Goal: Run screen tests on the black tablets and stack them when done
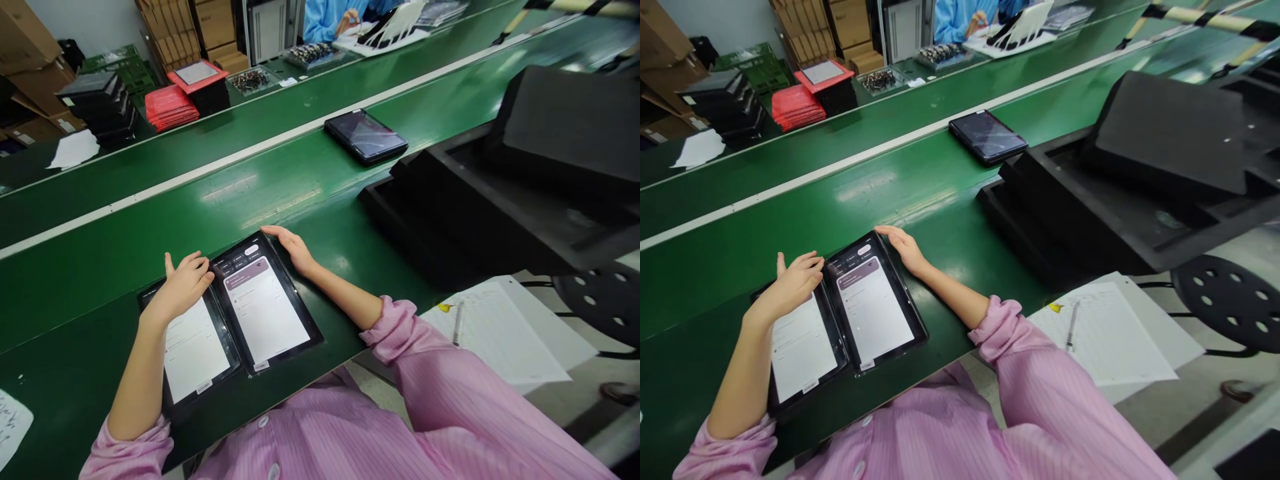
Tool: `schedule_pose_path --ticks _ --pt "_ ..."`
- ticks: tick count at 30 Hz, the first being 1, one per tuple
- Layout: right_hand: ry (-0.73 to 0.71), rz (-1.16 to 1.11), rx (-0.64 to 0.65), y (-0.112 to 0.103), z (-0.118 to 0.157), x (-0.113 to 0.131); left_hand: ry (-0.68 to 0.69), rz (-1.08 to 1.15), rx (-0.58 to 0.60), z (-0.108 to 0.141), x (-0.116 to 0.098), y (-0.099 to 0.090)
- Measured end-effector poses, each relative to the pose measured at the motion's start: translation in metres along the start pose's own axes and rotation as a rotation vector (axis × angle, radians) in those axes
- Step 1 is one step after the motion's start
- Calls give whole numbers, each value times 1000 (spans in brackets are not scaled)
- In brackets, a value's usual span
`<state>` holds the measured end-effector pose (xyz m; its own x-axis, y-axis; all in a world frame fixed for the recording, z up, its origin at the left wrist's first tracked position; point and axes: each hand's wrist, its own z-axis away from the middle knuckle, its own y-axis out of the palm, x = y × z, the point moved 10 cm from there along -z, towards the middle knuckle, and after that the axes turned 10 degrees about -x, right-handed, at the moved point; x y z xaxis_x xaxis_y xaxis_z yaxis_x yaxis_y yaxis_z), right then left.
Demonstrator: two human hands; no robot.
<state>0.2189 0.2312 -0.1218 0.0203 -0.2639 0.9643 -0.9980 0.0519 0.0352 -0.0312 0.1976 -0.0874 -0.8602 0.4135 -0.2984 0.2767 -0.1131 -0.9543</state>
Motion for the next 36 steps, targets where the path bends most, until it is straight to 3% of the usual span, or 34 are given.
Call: schedule_pose_path --ticks 6,17,21,25,31,36 --pt "78 -192 163 17 4 -1 -33 -30 79 1 -2 -3" --pt "-68 43 227 15 2 6 -53 -42 116 1 3 5" --pt "-75 181 188 4 -6 0 -107 -39 115 5 20 -4" --pt "-117 384 110 -6 -9 -1 -174 133 150 10 48 -17" --pt "-321 590 312 22 15 14 -145 171 195 8 64 -14" --pt "-330 585 323 19 16 17 -219 221 204 9 67 -11"
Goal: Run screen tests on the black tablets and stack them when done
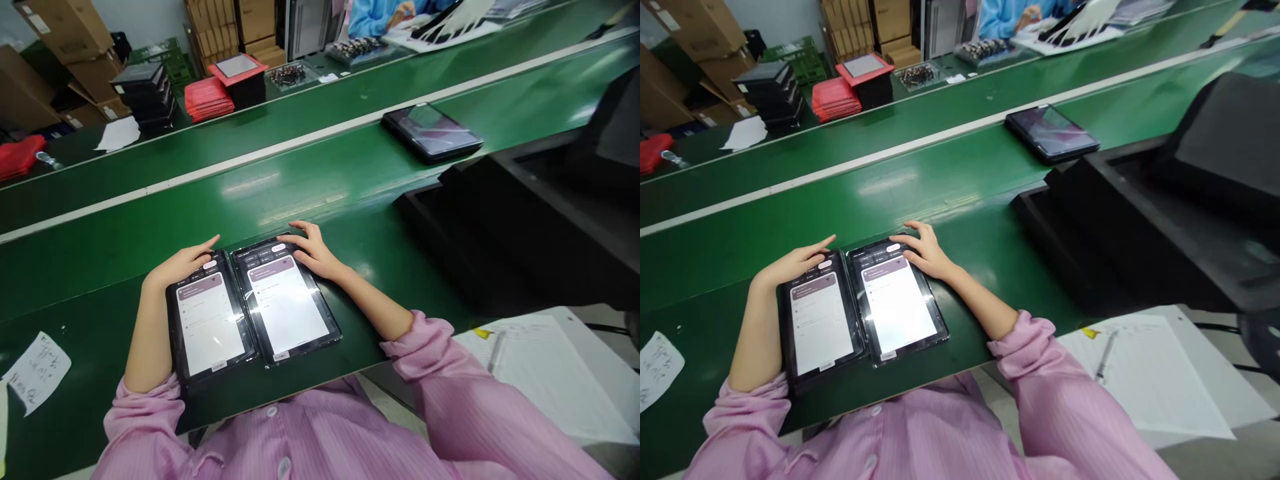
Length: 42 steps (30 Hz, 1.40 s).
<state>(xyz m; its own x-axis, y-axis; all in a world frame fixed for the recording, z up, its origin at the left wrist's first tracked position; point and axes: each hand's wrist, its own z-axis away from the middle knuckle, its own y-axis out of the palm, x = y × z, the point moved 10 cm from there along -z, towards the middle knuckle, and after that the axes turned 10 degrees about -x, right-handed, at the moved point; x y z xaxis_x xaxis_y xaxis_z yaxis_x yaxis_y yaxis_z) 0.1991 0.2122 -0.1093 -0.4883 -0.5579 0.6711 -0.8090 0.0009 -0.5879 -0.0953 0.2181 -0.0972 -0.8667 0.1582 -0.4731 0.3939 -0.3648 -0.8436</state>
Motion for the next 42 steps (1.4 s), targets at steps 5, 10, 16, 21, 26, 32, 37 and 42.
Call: schedule_pose_path --ticks 5,10,16,21,26,32,37,42 --pt "30 -103 23 1 0 -7 -25 70 -6 1 -1 -4" --pt "90 -168 167 12 4 -12 -52 51 90 9 -2 4" --pt "49 -170 293 20 10 -5 98 -76 96 21 -14 15" --pt "320 -376 -36 4 1 -43 -53 -224 -182 9 2 -9" --pt "428 -415 -79 1 14 -52 -28 -221 -201 16 -7 -11" --pt "198 -236 202 16 33 -7 161 -240 74 40 -38 25" --pt "193 -232 244 15 34 -3 177 -315 66 44 -45 37" --pt "330 -324 153 7 32 -20 156 -335 70 45 -43 39"
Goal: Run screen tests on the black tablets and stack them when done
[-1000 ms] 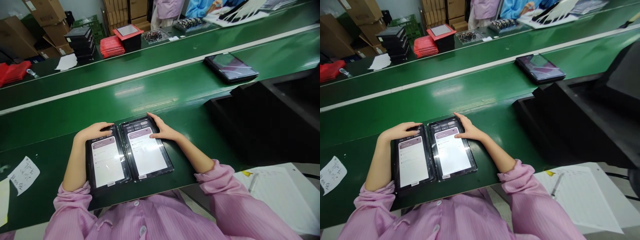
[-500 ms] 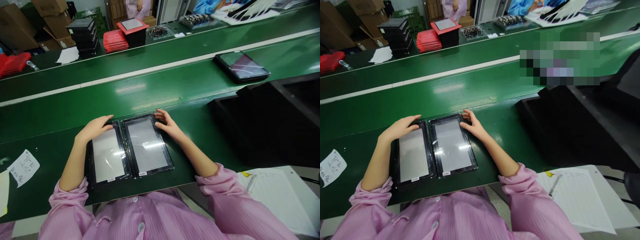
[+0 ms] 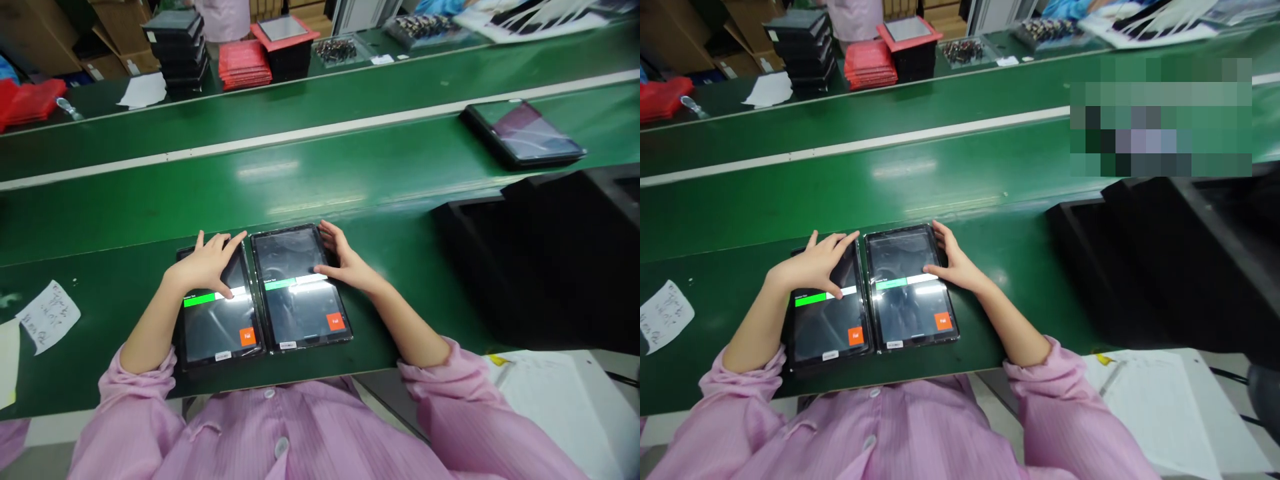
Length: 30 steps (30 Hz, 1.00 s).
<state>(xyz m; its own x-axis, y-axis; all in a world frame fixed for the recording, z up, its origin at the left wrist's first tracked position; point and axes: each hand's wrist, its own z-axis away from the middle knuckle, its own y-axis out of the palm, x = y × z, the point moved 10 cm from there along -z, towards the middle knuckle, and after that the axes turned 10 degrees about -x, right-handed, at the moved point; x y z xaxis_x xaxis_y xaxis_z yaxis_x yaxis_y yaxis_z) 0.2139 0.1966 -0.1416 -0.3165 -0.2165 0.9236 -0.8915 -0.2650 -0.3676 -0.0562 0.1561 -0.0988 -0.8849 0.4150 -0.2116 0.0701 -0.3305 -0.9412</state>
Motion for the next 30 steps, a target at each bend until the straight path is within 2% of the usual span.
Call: schedule_pose_path --ticks 3,6,12,26,30 --pt "117 -50 -100 -12 -2 -18 31 133 14 1 2 -4" --pt "213 -62 -113 -17 -2 -31 42 177 6 -1 5 -5" --pt "321 -75 -135 -25 1 -30 60 141 30 -9 -2 3" --pt "379 -101 -190 -29 3 -33 52 108 45 -15 -6 2" --pt "401 -134 -183 -27 3 -33 29 113 13 -17 -4 -1"
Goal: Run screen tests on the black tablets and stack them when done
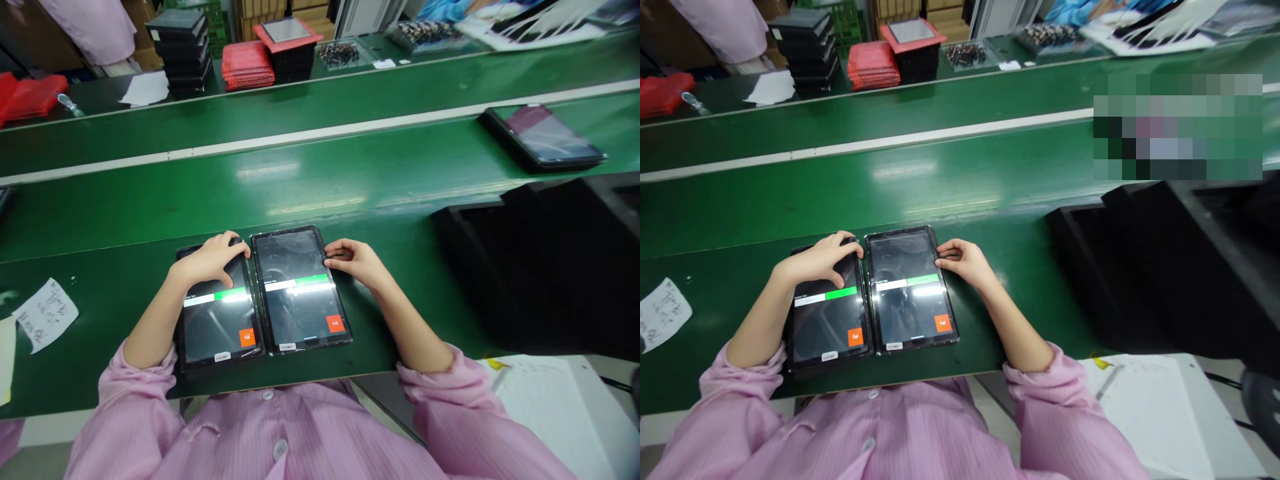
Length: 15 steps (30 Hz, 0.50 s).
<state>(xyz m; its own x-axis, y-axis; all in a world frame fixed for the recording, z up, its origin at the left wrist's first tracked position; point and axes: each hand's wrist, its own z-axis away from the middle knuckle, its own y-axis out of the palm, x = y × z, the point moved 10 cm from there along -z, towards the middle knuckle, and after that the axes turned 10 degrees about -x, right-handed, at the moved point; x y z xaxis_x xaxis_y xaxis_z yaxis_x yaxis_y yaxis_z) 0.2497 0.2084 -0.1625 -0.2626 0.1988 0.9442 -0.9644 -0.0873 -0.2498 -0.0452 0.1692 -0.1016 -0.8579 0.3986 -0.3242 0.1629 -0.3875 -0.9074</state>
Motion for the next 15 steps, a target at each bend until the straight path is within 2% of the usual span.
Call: schedule_pose_path --ticks 5,15 --pt "-25 -23 29 3 0 3 14 6 -31 0 2 -2" --pt "-45 -5 17 2 0 8 44 -38 -4 -3 -1 -2"
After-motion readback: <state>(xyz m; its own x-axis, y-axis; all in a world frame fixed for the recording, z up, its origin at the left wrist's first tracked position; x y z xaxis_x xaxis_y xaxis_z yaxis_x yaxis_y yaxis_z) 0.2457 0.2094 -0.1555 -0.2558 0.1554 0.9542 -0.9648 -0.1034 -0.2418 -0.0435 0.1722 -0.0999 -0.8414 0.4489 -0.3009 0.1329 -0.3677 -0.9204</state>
